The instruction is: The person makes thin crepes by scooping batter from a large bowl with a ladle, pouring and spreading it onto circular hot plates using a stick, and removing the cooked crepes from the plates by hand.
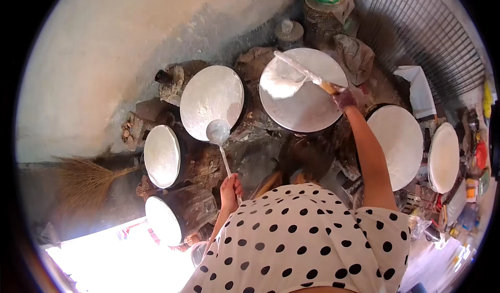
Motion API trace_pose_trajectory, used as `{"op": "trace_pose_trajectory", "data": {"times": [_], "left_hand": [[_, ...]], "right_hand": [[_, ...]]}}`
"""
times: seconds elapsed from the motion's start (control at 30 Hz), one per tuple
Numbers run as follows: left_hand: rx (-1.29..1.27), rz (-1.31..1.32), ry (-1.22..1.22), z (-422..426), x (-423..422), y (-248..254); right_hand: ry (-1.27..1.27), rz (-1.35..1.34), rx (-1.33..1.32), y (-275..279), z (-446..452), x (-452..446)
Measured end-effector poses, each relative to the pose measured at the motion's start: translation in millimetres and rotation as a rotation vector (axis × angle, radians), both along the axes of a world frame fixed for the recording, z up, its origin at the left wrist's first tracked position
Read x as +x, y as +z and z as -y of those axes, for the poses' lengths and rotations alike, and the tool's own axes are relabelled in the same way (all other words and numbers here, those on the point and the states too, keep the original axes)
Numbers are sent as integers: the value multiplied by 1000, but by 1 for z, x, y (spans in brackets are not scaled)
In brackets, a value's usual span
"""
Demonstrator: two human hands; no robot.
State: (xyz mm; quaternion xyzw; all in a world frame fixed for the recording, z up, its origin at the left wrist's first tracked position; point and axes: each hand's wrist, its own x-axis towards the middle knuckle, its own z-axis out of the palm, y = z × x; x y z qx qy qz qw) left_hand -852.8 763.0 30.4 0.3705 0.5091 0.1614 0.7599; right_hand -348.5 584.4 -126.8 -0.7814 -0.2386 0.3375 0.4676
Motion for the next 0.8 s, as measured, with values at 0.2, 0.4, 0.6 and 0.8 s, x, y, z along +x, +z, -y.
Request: {"op": "trace_pose_trajectory", "data": {"times": [0.2,0.4,0.6,0.8], "left_hand": [[-30,10,68,17,-2,7],[-42,-4,127,37,-13,2],[-35,-42,171,62,-26,15],[-28,-47,157,67,-42,12]], "right_hand": [[303,381,-138,42,11,-13],[-3,462,-59,13,-11,18],[333,210,-385,19,16,37],[161,329,-279,35,2,27]]}}
